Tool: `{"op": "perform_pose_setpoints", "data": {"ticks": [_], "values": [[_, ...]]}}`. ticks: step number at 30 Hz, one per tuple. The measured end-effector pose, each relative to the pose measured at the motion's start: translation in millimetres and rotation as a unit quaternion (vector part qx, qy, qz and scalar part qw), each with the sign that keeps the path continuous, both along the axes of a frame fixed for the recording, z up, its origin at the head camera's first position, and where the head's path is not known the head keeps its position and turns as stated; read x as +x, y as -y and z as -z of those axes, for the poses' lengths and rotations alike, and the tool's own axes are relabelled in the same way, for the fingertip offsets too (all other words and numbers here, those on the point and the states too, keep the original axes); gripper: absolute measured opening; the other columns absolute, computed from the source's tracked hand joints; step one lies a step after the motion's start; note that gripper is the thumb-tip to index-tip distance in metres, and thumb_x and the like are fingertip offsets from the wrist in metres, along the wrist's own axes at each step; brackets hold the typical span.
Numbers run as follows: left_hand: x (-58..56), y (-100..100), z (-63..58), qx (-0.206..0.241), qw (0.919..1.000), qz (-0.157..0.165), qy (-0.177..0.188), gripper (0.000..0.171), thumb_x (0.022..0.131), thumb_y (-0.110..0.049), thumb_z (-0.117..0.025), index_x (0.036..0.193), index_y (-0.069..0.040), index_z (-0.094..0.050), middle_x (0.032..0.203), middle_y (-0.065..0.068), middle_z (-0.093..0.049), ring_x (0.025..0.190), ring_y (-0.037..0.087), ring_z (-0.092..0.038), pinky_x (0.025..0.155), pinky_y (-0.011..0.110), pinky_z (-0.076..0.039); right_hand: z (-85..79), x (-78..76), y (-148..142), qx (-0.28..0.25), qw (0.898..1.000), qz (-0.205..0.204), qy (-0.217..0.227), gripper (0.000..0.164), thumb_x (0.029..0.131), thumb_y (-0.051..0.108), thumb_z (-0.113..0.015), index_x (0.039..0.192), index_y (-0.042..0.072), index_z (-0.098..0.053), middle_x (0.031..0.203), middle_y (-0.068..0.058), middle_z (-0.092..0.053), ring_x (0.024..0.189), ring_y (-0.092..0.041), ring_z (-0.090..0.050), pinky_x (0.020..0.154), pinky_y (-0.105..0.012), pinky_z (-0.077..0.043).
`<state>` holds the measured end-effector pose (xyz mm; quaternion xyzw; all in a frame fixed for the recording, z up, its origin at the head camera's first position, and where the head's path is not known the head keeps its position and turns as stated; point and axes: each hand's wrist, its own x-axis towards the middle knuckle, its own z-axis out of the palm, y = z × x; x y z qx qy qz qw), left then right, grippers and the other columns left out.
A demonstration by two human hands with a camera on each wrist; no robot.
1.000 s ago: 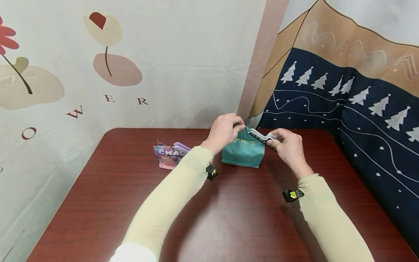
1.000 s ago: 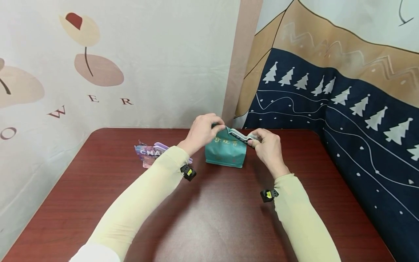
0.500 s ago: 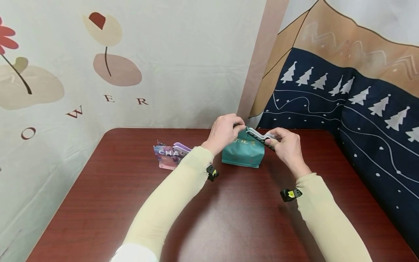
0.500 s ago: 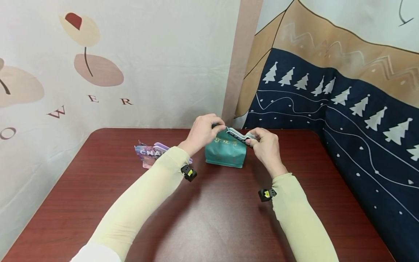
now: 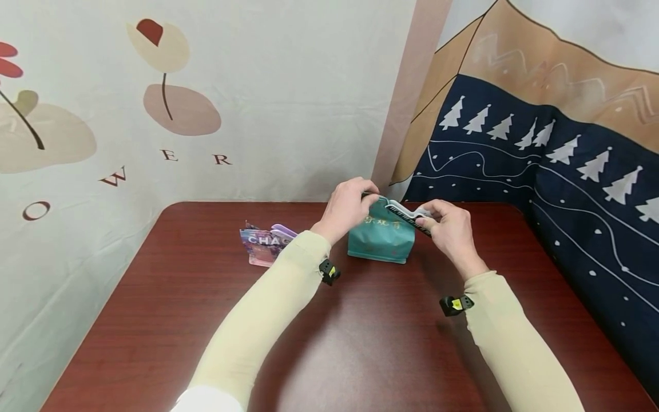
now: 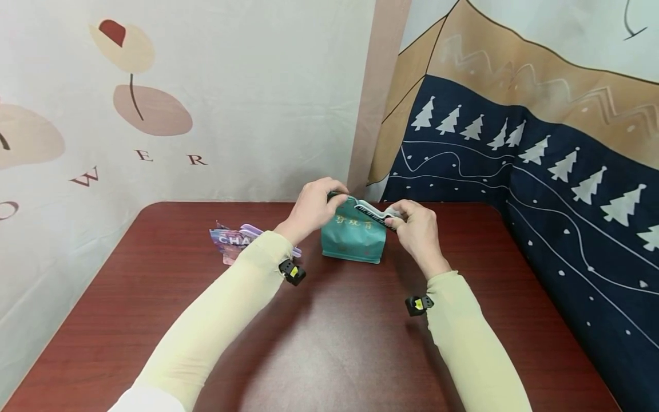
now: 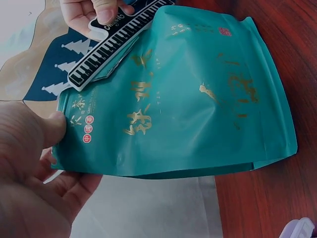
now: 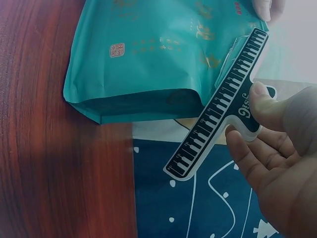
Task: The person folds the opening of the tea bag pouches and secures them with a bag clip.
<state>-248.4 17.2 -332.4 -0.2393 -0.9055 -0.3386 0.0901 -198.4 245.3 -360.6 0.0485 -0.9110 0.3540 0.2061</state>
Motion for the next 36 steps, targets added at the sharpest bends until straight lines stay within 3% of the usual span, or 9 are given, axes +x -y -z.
{"op": "perform_pose_setpoints", "data": {"ticks": [9, 17, 31, 36], "values": [[1.7, 0.6, -0.5, 0.002, 0.9999, -0.011, 0.001, 0.014, 0.102, -0.020, -0.066, 0.103, -0.013, -0.079, 0.100, 0.001, -0.073, 0.089, 0.019, -0.064, 0.081, 0.033, -0.052, 0.4, 0.0, 1.2, -0.005, 1.000, 0.006, 0.005, 0.016, 0.087, 0.001, -0.081, 0.102, 0.001, -0.077, 0.094, -0.020, -0.076, 0.084, -0.033, -0.071, 0.072, -0.030, -0.049], [1.3, -0.8, 1.2, 0.001, 0.9999, -0.016, 0.002, 0.015, 0.102, -0.022, -0.067, 0.104, -0.015, -0.080, 0.099, -0.001, -0.073, 0.088, 0.018, -0.064, 0.079, 0.032, -0.052, -0.5, -0.2, 4.3, -0.019, 1.000, 0.003, 0.015, 0.015, 0.088, 0.002, -0.080, 0.103, 0.002, -0.077, 0.094, -0.020, -0.076, 0.084, -0.033, -0.070, 0.074, -0.035, -0.050], [0.9, -1.3, 0.4, 0.005, 0.9998, -0.019, 0.003, 0.014, 0.101, -0.022, -0.068, 0.102, -0.015, -0.080, 0.096, -0.001, -0.073, 0.086, 0.018, -0.064, 0.076, 0.032, -0.051, -1.7, -1.2, 7.6, -0.042, 0.999, 0.004, 0.017, 0.015, 0.089, 0.003, -0.080, 0.103, 0.003, -0.078, 0.093, -0.019, -0.076, 0.085, -0.032, -0.071, 0.070, -0.020, -0.045], [0.7, -1.7, 0.4, 0.002, 0.9998, -0.021, 0.002, 0.015, 0.102, -0.022, -0.067, 0.101, -0.015, -0.080, 0.095, -0.002, -0.073, 0.085, 0.017, -0.064, 0.076, 0.031, -0.051, -2.0, -1.5, 8.0, -0.043, 0.999, 0.007, 0.019, 0.015, 0.089, 0.003, -0.080, 0.103, 0.002, -0.078, 0.093, -0.019, -0.076, 0.085, -0.032, -0.071, 0.070, -0.022, -0.045]]}}
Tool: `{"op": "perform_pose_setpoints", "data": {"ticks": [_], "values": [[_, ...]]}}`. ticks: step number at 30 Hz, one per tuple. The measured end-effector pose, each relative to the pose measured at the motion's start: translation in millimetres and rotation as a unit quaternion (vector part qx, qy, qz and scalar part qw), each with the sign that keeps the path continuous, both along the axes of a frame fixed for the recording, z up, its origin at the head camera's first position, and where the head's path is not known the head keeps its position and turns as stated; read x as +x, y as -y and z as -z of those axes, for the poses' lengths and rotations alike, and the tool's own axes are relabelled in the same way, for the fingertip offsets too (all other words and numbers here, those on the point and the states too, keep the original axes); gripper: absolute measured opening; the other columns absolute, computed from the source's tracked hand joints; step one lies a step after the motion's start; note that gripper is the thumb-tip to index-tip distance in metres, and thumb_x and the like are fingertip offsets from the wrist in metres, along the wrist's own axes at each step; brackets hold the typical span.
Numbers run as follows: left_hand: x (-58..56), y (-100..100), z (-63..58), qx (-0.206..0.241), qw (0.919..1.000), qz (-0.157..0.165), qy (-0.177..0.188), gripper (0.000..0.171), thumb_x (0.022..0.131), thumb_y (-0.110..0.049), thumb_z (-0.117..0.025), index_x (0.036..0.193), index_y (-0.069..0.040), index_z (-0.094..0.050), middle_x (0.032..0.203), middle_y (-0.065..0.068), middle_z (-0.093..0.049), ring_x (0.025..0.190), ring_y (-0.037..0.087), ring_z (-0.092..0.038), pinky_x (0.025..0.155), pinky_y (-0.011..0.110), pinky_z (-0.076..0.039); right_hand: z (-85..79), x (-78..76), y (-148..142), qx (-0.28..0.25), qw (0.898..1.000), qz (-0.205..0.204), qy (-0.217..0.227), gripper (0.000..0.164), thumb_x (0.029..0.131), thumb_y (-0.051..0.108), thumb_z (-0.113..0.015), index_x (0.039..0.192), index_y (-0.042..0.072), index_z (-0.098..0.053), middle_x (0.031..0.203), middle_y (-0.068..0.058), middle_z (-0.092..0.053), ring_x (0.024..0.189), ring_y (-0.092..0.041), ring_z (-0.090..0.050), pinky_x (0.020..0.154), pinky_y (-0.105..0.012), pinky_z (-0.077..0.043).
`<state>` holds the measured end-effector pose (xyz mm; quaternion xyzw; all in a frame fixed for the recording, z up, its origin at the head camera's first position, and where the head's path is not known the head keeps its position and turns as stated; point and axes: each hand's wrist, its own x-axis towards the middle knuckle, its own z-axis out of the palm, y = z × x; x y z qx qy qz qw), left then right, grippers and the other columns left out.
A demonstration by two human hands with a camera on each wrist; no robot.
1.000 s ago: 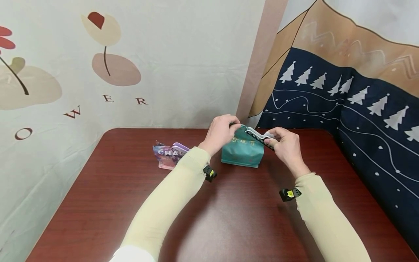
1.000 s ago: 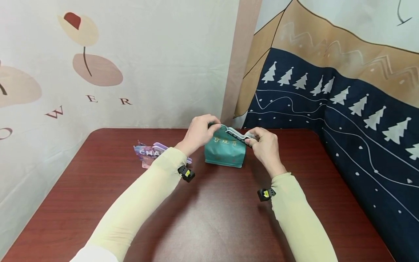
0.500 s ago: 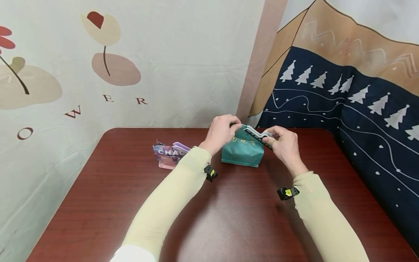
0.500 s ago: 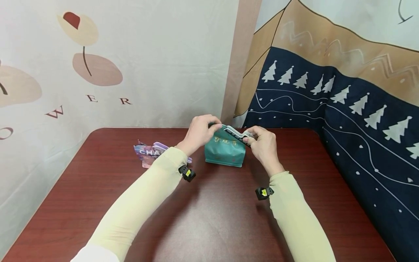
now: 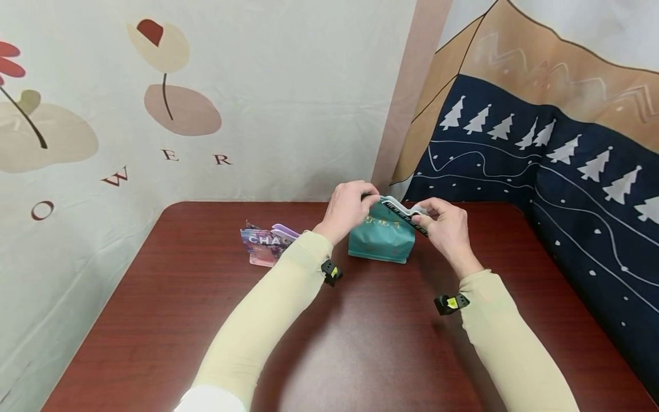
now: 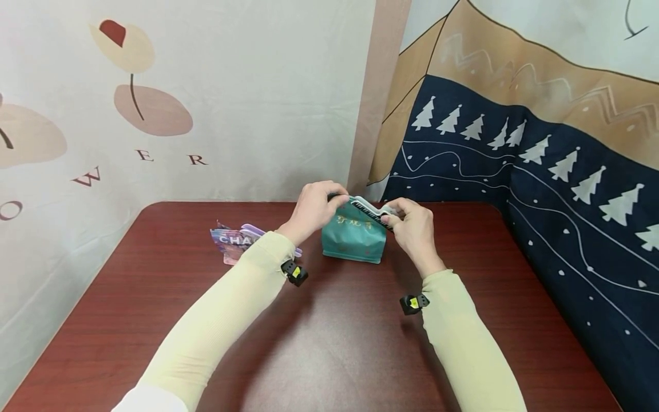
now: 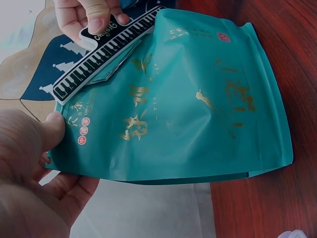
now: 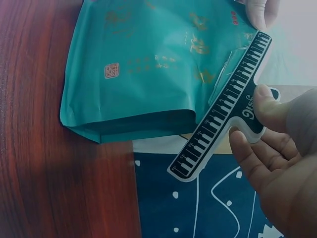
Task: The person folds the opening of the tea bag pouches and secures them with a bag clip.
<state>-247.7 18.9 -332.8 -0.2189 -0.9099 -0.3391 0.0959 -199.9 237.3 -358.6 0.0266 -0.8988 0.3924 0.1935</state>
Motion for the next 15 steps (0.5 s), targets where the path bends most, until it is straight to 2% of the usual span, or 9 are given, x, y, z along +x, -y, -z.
{"op": "perform_pose_setpoints", "data": {"ticks": [8, 15], "values": [[1.0, 0.0, -0.5, 0.000, 1.0000, -0.001, -0.006, 0.015, 0.101, -0.023, -0.067, 0.101, -0.015, -0.080, 0.092, -0.001, -0.071, 0.084, 0.019, -0.064, 0.077, 0.033, -0.051, -0.6, -1.3, 1.3, -0.002, 1.000, -0.004, -0.021, 0.017, 0.086, 0.001, -0.081, 0.103, 0.001, -0.078, 0.089, -0.019, -0.076, 0.081, -0.030, -0.071, 0.067, -0.012, -0.042], [1.2, 0.3, -0.8, 0.002, 1.0000, -0.005, 0.003, 0.016, 0.102, -0.024, -0.067, 0.103, -0.015, -0.080, 0.094, 0.000, -0.072, 0.087, 0.019, -0.065, 0.078, 0.033, -0.052, -2.0, -0.4, 1.9, -0.001, 1.000, 0.001, -0.015, 0.015, 0.087, 0.002, -0.081, 0.102, 0.001, -0.077, 0.090, -0.019, -0.076, 0.081, -0.029, -0.070, 0.067, -0.011, -0.042]]}}
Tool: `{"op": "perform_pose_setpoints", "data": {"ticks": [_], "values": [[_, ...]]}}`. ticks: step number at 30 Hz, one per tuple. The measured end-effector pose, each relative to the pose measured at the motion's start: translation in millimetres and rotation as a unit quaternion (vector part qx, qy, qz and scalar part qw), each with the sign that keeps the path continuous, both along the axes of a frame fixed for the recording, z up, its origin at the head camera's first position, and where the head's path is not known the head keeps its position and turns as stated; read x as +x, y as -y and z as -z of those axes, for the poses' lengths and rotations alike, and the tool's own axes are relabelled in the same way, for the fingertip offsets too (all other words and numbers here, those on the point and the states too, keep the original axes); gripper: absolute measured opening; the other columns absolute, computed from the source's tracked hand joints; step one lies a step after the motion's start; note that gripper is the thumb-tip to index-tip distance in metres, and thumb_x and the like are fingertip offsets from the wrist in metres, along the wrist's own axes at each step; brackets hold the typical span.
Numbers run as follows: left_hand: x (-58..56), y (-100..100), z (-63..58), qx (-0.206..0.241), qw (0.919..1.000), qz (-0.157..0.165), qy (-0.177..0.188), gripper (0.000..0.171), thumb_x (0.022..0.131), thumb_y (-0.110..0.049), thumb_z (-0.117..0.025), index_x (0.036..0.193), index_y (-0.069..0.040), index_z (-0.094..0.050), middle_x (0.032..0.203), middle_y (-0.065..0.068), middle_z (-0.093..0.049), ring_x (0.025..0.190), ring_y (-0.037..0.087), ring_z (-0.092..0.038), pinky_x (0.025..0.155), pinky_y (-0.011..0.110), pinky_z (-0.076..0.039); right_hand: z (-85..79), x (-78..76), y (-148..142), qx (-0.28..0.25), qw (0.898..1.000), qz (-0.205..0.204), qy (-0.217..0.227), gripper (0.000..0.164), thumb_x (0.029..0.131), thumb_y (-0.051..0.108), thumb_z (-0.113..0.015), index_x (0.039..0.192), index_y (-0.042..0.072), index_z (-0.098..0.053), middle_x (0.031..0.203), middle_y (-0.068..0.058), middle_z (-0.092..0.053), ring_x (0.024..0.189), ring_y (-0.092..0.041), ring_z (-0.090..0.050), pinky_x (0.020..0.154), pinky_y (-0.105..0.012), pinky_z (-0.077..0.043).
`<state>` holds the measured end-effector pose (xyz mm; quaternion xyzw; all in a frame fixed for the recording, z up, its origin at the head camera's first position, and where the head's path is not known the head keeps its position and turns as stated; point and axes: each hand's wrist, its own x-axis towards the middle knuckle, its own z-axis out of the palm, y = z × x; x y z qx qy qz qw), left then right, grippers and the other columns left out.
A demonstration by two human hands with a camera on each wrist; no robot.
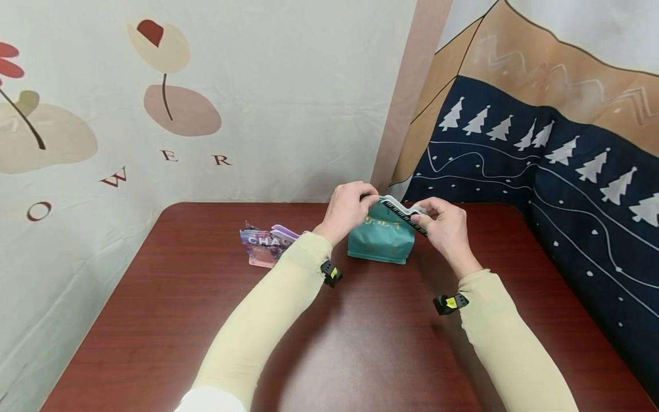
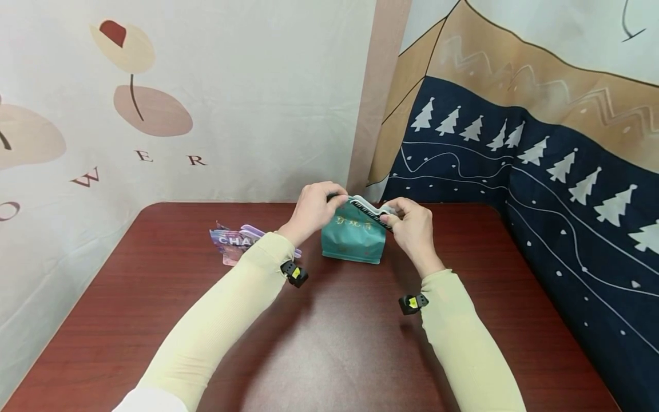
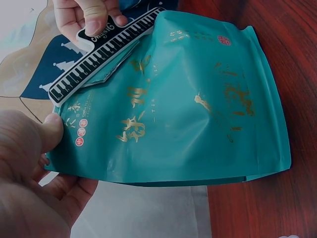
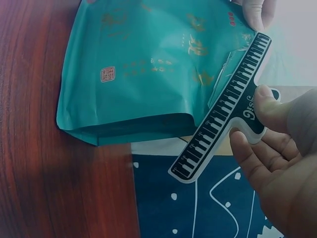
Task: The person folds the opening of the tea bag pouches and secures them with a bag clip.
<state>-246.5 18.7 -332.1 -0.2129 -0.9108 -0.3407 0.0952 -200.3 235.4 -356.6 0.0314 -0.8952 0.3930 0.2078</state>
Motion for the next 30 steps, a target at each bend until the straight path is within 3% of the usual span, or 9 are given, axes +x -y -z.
{"op": "perform_pose_setpoints", "data": {"ticks": [22, 30], "values": [[-0.2, -1.2, 0.8, -0.001, 1.0000, -0.002, 0.003, 0.017, 0.102, -0.025, -0.066, 0.105, -0.015, -0.080, 0.095, 0.000, -0.072, 0.088, 0.019, -0.065, 0.081, 0.034, -0.052, -4.1, -0.3, 2.1, -0.010, 1.000, 0.006, 0.013, 0.014, 0.088, 0.005, -0.081, 0.102, 0.003, -0.078, 0.089, -0.019, -0.076, 0.080, -0.028, -0.068, 0.066, -0.015, -0.043], [0.0, -3.5, 3.5, 0.025, 0.9997, -0.003, 0.004, 0.017, 0.103, -0.021, -0.064, 0.103, -0.013, -0.079, 0.094, 0.002, -0.070, 0.085, 0.019, -0.064, 0.079, 0.033, -0.051, -5.0, -1.2, 3.2, -0.008, 1.000, 0.005, 0.006, 0.014, 0.088, 0.004, -0.081, 0.102, 0.003, -0.078, 0.089, -0.019, -0.075, 0.079, -0.028, -0.067, 0.067, -0.016, -0.044]]}}
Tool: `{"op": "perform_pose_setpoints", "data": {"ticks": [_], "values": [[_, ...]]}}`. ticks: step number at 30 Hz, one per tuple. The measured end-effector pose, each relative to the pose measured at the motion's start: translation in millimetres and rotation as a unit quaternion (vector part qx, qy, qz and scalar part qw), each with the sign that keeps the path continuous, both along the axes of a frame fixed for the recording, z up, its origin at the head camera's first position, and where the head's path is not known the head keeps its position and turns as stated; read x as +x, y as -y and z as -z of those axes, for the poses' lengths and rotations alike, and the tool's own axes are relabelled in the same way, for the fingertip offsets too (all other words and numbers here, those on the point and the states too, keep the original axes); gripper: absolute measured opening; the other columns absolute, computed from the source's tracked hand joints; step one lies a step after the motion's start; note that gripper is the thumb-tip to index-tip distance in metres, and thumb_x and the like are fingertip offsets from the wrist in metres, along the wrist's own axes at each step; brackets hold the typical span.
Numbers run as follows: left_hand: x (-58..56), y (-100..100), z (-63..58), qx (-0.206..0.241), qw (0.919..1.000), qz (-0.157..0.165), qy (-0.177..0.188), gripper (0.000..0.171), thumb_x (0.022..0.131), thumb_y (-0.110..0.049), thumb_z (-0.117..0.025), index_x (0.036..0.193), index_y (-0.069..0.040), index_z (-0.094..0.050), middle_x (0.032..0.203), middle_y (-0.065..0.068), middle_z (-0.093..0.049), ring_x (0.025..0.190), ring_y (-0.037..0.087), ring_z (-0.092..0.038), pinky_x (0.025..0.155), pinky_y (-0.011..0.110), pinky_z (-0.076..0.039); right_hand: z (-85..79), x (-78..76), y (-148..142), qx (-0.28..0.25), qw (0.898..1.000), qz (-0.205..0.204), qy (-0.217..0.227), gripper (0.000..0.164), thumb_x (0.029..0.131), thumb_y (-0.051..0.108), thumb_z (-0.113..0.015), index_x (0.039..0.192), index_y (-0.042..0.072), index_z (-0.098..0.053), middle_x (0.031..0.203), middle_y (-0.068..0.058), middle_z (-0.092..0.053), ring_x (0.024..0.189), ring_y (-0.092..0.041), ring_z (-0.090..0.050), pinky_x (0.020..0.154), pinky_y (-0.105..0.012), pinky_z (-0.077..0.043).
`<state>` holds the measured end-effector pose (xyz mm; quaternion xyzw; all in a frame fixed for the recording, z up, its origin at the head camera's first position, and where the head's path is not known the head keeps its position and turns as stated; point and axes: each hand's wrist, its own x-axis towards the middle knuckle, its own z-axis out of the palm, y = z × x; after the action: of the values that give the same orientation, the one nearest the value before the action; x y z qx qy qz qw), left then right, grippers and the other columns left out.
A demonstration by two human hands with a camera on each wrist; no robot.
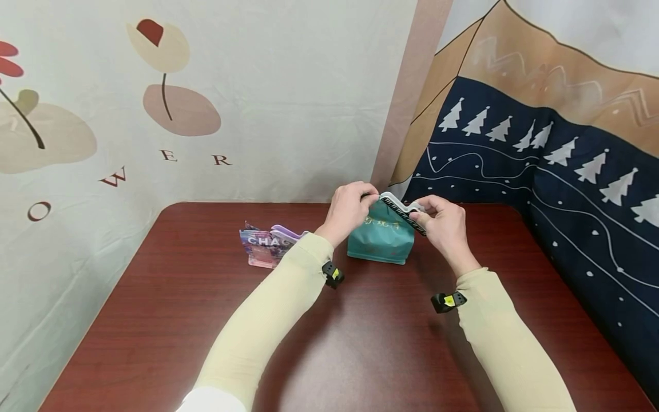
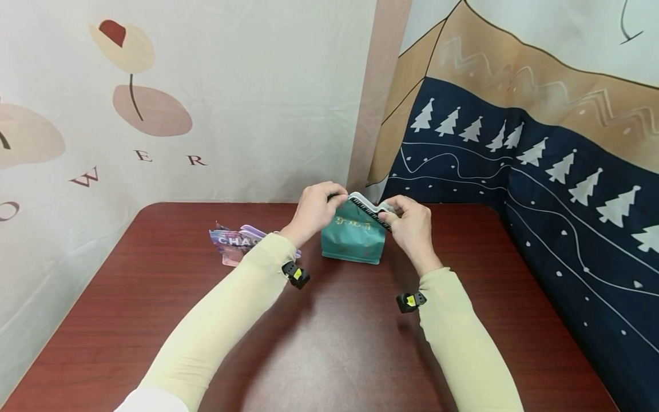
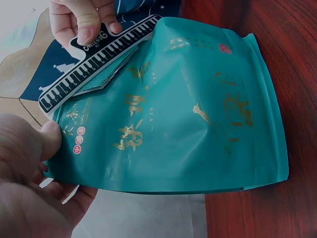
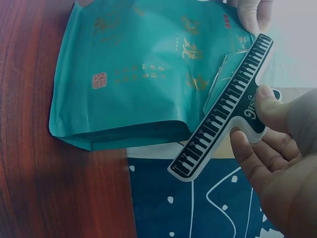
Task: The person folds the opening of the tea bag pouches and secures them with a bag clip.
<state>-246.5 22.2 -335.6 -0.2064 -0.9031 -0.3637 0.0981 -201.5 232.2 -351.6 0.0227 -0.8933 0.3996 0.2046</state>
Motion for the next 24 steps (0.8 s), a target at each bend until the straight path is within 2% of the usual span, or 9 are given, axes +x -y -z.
{"op": "perform_pose_setpoints", "data": {"ticks": [7, 15, 24], "values": [[-0.8, -2.3, 3.4, 0.025, 0.9996, 0.004, 0.015, 0.015, 0.104, -0.016, -0.061, 0.102, -0.011, -0.075, 0.097, 0.004, -0.069, 0.088, 0.020, -0.064, 0.082, 0.032, -0.052, -0.9, 0.2, 0.9, 0.005, 1.000, 0.000, -0.002, 0.015, 0.088, 0.004, -0.081, 0.102, 0.002, -0.078, 0.089, -0.019, -0.075, 0.080, -0.027, -0.067, 0.067, -0.018, -0.044], [-1.5, -2.5, 5.5, 0.035, 0.9993, -0.007, 0.010, 0.015, 0.104, -0.018, -0.062, 0.102, -0.011, -0.075, 0.097, 0.004, -0.070, 0.087, 0.021, -0.065, 0.082, 0.033, -0.052, -3.3, -0.6, 1.5, 0.000, 1.000, 0.001, 0.003, 0.014, 0.090, 0.006, -0.080, 0.104, 0.003, -0.078, 0.090, -0.019, -0.075, 0.081, -0.028, -0.066, 0.067, -0.020, -0.045], [-3.0, -3.2, 7.2, 0.036, 0.9993, -0.006, -0.003, 0.015, 0.103, -0.019, -0.064, 0.104, -0.010, -0.076, 0.097, 0.005, -0.072, 0.088, 0.021, -0.068, 0.084, 0.035, -0.053, -6.0, -2.4, 4.8, -0.006, 1.000, -0.005, -0.002, 0.014, 0.088, 0.004, -0.081, 0.103, 0.003, -0.078, 0.088, -0.019, -0.075, 0.077, -0.027, -0.066, 0.058, -0.012, -0.046]]}}
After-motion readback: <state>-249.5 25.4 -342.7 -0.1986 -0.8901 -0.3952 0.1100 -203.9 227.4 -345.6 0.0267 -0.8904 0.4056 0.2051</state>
